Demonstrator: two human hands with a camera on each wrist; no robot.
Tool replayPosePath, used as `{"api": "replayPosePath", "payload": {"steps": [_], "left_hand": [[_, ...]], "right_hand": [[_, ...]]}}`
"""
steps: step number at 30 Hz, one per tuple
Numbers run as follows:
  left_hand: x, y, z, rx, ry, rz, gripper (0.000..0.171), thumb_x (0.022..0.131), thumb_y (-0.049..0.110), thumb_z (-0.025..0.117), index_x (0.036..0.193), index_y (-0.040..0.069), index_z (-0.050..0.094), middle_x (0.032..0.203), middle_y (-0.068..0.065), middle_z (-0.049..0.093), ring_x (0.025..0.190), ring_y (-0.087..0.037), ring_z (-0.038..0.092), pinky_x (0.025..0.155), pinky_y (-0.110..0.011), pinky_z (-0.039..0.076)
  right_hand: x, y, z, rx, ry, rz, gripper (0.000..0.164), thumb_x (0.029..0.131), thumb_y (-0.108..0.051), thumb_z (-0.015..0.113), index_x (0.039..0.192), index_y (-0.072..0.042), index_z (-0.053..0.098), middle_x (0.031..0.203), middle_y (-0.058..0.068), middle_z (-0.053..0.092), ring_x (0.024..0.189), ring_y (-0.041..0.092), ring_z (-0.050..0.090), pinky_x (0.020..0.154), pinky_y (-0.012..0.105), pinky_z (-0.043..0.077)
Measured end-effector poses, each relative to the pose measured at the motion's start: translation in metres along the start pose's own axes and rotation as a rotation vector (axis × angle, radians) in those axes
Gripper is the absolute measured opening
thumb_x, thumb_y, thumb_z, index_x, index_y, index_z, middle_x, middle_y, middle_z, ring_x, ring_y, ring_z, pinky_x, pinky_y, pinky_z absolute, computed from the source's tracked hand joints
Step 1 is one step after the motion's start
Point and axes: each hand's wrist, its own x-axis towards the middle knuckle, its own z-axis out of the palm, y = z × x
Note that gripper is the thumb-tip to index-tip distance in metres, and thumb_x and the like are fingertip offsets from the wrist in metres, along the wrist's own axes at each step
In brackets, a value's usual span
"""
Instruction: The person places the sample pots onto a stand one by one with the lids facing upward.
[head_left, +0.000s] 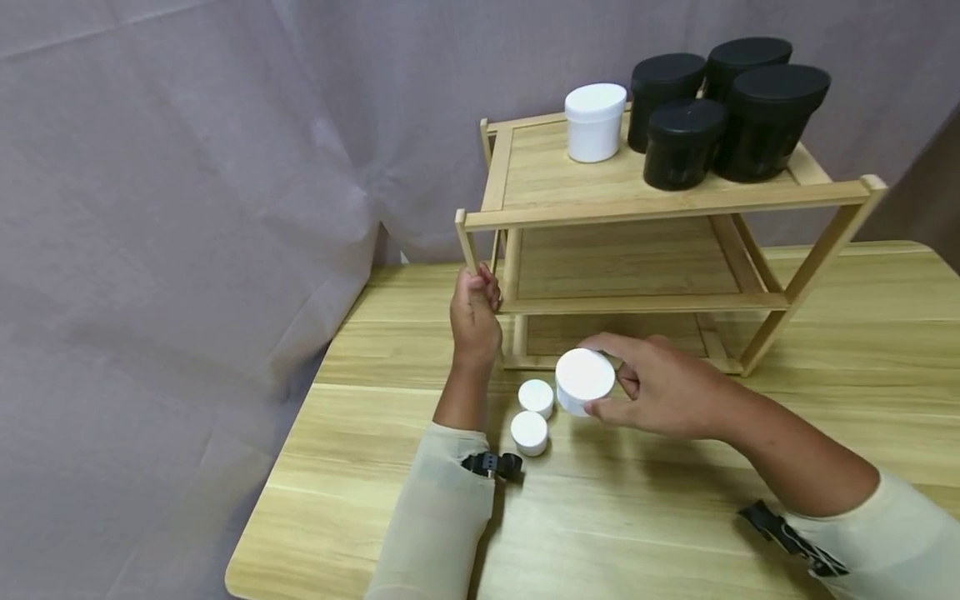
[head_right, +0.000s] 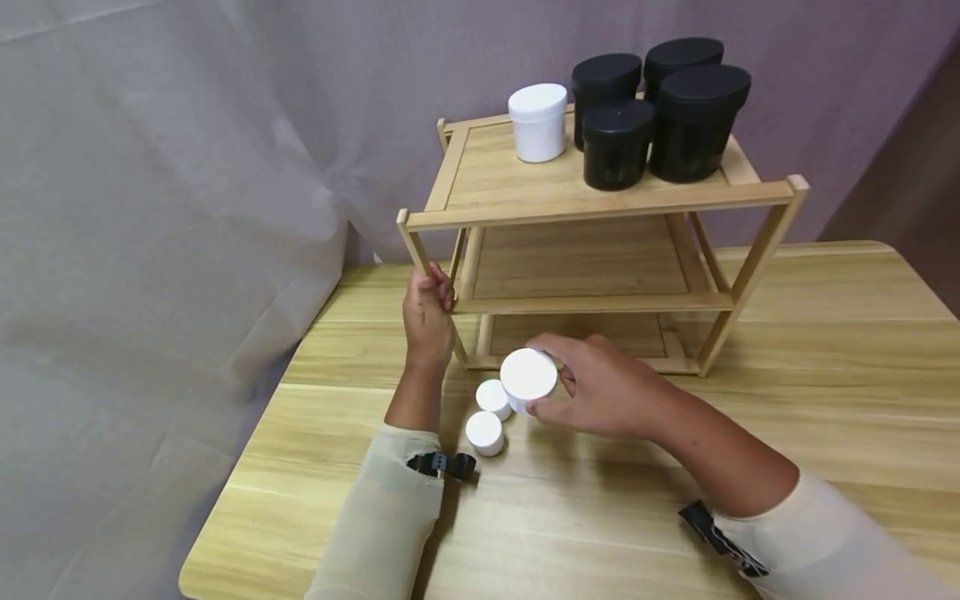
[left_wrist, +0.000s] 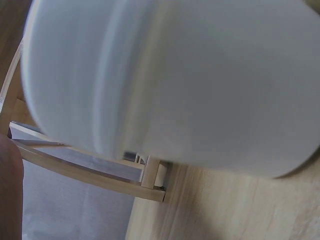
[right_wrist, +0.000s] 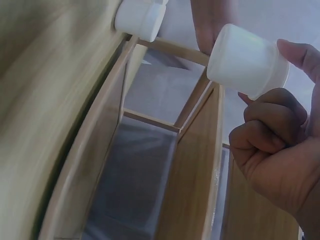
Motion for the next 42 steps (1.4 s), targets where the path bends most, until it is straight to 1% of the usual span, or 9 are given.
{"api": "replayPosePath", "payload": {"steps": [3,7,10,15,21,25,29,33,42], "left_hand": [[0.0,-0.001,0.001,-0.016,-0.011,-0.003,0.088,0.101,0.076,0.034,0.105,-0.012,0.046,0.08,0.0,0.042,0.07,-0.007,0.04,0.063,-0.019,0.036],[-0.001,-0.001,0.002,-0.02,-0.008,-0.001,0.09,0.1,0.076,0.034,0.105,-0.013,0.046,0.08,0.0,0.042,0.071,-0.007,0.04,0.064,-0.019,0.036],[-0.001,-0.001,0.002,-0.018,0.004,0.01,0.091,0.1,0.075,0.033,0.105,-0.014,0.046,0.08,0.0,0.042,0.071,-0.007,0.04,0.064,-0.018,0.036],[0.002,-0.001,0.003,-0.016,-0.006,0.021,0.092,0.101,0.076,0.031,0.106,-0.015,0.046,0.081,0.0,0.041,0.071,-0.007,0.04,0.064,-0.018,0.037],[0.002,0.0,0.001,-0.006,-0.002,0.012,0.09,0.101,0.076,0.033,0.105,-0.013,0.046,0.08,0.001,0.042,0.071,-0.006,0.04,0.063,-0.018,0.036],[0.0,-0.001,0.0,0.004,0.003,0.004,0.091,0.101,0.077,0.034,0.105,-0.013,0.046,0.079,0.001,0.041,0.07,-0.006,0.04,0.063,-0.018,0.035],[-0.001,-0.002,0.0,0.004,0.004,0.008,0.092,0.101,0.077,0.034,0.107,-0.015,0.046,0.079,0.0,0.041,0.069,-0.006,0.039,0.062,-0.019,0.035],[-0.001,-0.002,-0.001,-0.008,0.005,0.007,0.091,0.101,0.076,0.034,0.106,-0.014,0.045,0.079,0.001,0.041,0.068,-0.006,0.039,0.062,-0.019,0.035],[0.0,-0.001,0.0,-0.017,-0.008,0.014,0.091,0.102,0.075,0.034,0.107,-0.015,0.045,0.079,0.0,0.04,0.069,-0.006,0.038,0.062,-0.019,0.034]], "right_hand": [[0.0,-0.004,-0.003,0.001,0.004,-0.011,0.053,0.091,-0.019,0.089,0.139,-0.015,0.067,0.061,-0.014,0.048,0.055,0.0,0.041,0.055,0.022,0.04],[0.0,-0.008,-0.007,-0.009,0.001,-0.009,0.051,0.091,-0.019,0.088,0.137,-0.015,0.067,0.062,-0.014,0.047,0.056,0.0,0.041,0.055,0.022,0.04],[0.0,-0.011,-0.011,-0.039,-0.005,-0.002,0.05,0.091,-0.021,0.089,0.136,-0.017,0.067,0.062,-0.013,0.048,0.055,0.0,0.042,0.052,0.022,0.038],[0.001,-0.013,-0.02,-0.092,-0.009,0.002,0.048,0.091,-0.028,0.09,0.134,-0.019,0.069,0.062,-0.013,0.049,0.056,0.001,0.04,0.05,0.023,0.034],[0.002,-0.019,-0.035,-0.08,-0.014,0.008,0.05,0.091,-0.034,0.091,0.134,-0.02,0.07,0.064,-0.011,0.047,0.057,0.002,0.041,0.051,0.024,0.035],[0.005,-0.029,-0.047,-0.106,-0.018,-0.028,0.045,0.089,-0.032,0.092,0.129,-0.021,0.072,0.064,-0.012,0.048,0.057,0.003,0.043,0.052,0.023,0.036],[0.012,-0.043,-0.059,-0.127,-0.024,-0.052,0.047,0.088,-0.031,0.092,0.13,-0.021,0.072,0.063,-0.011,0.048,0.057,0.003,0.042,0.053,0.024,0.037],[0.017,-0.058,-0.074,-0.117,-0.038,-0.048,0.051,0.09,-0.031,0.092,0.134,-0.019,0.07,0.063,-0.009,0.047,0.058,0.005,0.041,0.055,0.024,0.037],[0.023,-0.081,-0.101,-0.146,-0.009,-0.001,0.049,0.088,-0.029,0.093,0.132,-0.022,0.072,0.065,-0.004,0.051,0.06,0.009,0.047,0.055,0.026,0.04]]}}
